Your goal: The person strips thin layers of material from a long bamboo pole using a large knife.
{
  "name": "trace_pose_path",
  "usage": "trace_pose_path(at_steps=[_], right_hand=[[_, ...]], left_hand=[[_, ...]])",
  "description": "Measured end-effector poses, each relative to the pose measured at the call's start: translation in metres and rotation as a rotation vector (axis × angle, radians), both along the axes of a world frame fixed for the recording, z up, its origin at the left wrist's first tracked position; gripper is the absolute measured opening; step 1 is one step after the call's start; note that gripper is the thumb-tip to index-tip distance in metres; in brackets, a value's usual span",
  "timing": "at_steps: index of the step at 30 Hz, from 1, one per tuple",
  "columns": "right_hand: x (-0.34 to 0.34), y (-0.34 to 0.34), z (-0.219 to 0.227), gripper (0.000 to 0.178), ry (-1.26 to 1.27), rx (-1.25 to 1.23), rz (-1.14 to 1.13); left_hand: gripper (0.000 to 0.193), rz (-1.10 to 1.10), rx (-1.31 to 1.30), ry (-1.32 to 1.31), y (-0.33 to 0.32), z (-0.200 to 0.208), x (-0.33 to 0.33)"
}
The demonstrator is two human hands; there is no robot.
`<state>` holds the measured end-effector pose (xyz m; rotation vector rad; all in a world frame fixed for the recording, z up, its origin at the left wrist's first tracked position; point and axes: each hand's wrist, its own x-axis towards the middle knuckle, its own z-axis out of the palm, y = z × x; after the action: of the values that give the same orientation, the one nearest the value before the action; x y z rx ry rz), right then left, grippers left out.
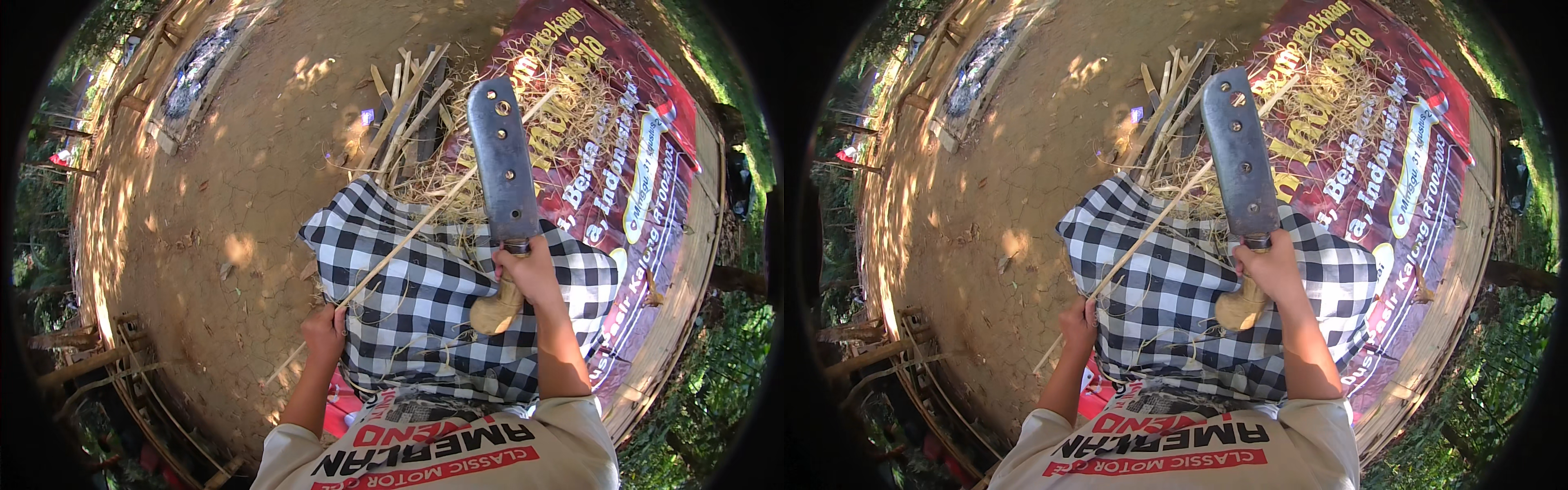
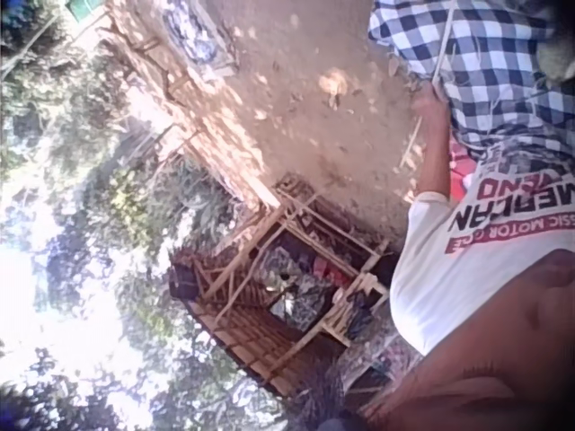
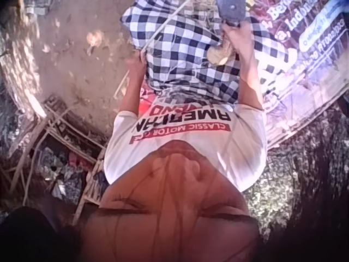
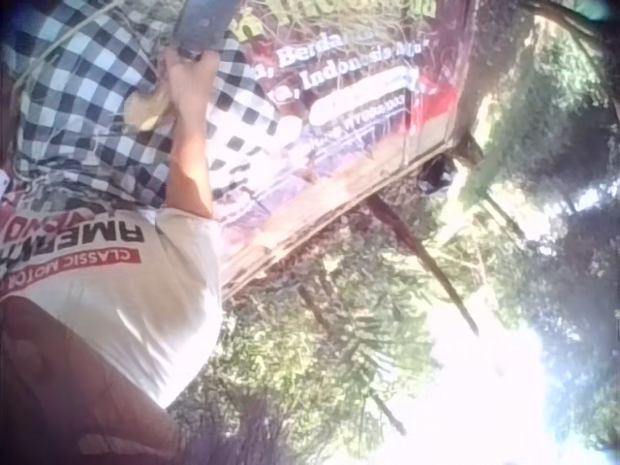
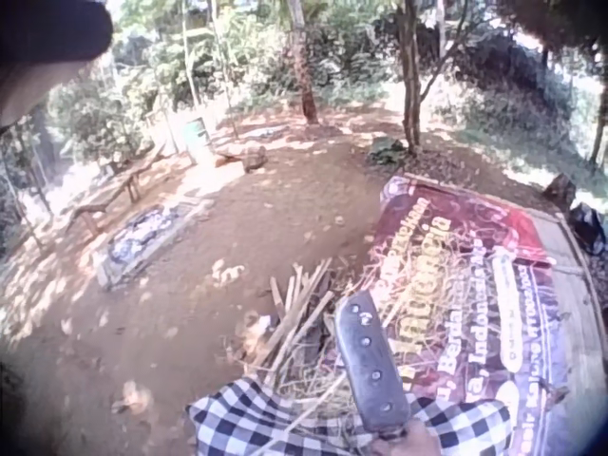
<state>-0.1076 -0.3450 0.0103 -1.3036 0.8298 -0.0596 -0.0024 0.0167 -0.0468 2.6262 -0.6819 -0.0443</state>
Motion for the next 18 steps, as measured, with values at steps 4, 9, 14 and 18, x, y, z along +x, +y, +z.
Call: trace_pose_path(at_steps=[4,9,14,18], right_hand=[[-0.006,0.023,-0.001,0.010,0.124,-0.002,0.231],[-0.001,0.010,0.003,0.010,0.069,-0.038,0.162],[-0.013,0.027,-0.021,0.014,0.063,-0.136,0.291],[0.001,0.006,0.010,0.012,0.077,-0.002,0.253]], left_hand=[[0.031,-0.023,0.027,-0.019,0.000,0.006,0.002],[0.030,0.005,-0.025,-0.013,-0.003,0.006,-0.002],[0.030,-0.016,0.023,-0.011,-0.001,0.005,0.001],[0.030,-0.026,0.000,-0.029,0.000,0.009,0.000]])
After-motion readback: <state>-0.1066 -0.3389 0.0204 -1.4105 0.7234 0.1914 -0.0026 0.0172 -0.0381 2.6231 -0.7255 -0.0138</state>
